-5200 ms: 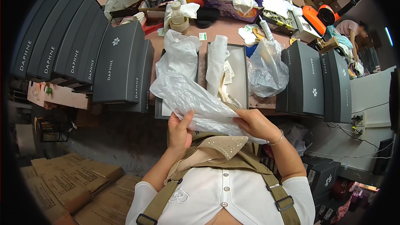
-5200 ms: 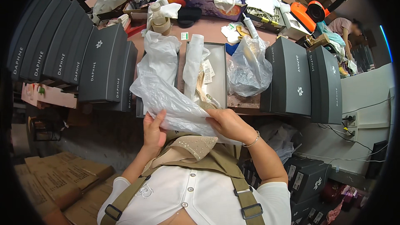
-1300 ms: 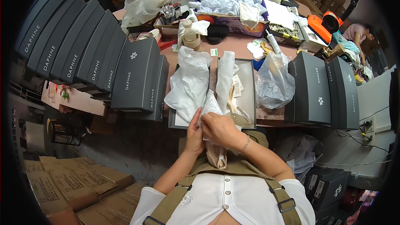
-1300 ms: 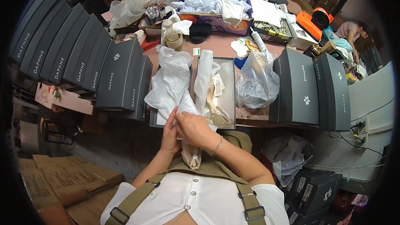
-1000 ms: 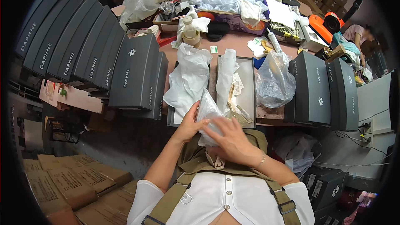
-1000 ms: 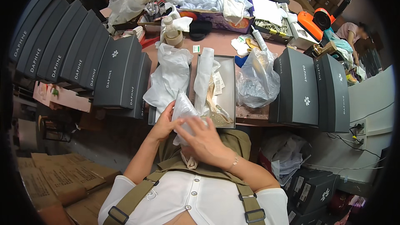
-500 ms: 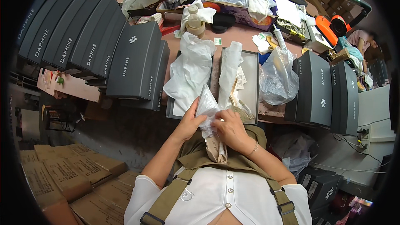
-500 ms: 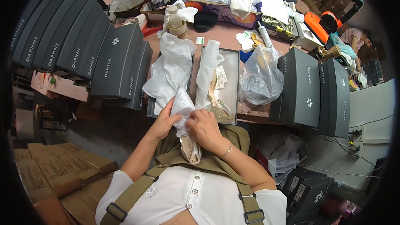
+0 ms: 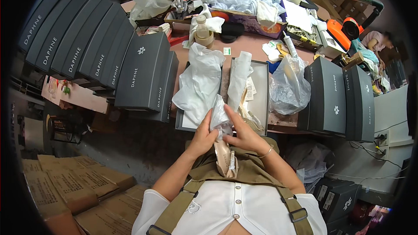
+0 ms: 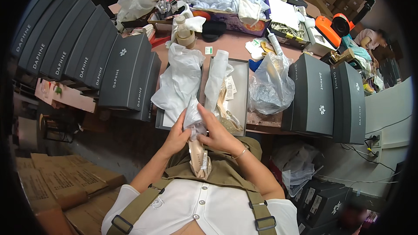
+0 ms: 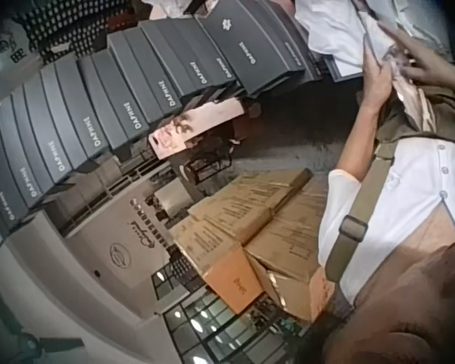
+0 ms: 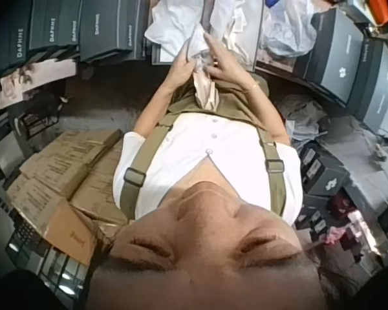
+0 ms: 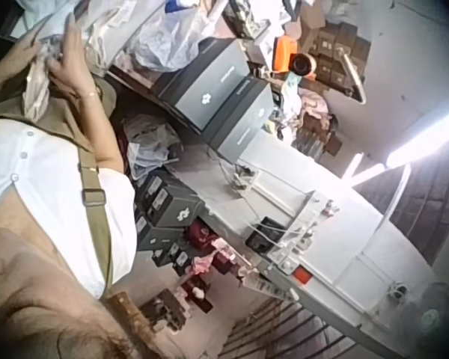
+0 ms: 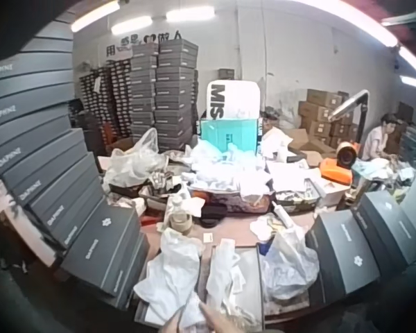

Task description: Packing a pair of high-heeled shoes into a box with protective tissue paper.

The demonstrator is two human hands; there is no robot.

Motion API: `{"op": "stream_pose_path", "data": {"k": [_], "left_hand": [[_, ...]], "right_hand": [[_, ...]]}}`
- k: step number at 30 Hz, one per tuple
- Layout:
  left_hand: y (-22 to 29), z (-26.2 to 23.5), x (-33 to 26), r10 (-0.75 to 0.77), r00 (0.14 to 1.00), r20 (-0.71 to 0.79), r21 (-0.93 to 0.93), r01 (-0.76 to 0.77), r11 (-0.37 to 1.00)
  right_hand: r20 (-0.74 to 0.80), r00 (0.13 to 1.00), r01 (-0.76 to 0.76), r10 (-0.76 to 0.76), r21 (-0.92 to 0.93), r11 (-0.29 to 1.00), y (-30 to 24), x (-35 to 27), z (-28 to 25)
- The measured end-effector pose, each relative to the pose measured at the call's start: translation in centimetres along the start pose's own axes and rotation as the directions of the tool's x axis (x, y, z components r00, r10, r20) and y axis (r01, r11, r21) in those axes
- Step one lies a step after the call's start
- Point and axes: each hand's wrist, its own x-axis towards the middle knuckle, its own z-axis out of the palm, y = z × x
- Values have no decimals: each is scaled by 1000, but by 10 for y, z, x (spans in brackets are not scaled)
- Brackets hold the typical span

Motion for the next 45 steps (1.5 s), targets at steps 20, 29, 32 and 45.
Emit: {"op": "stream_pose_path", "data": {"k": [20, 29, 32, 45], "left_hand": [[21, 43, 8, 25, 980, -196, -576, -136, 806], [9, 45, 35, 118, 959, -259, -337, -204, 919], [5, 21, 45, 107, 993, -57, -381, -121, 917], [27, -13, 35, 44, 999, -23, -221, -48, 974]], "right_hand": [[-65, 980, -185, 190, 76, 980, -11, -16, -24], [-141, 987, -94, 80, -96, 991, 2, -14, -24], [-56, 985, -147, 163, 223, 964, -17, -1, -59], [37, 960, -273, 278, 351, 896, -6, 11, -35]]}}
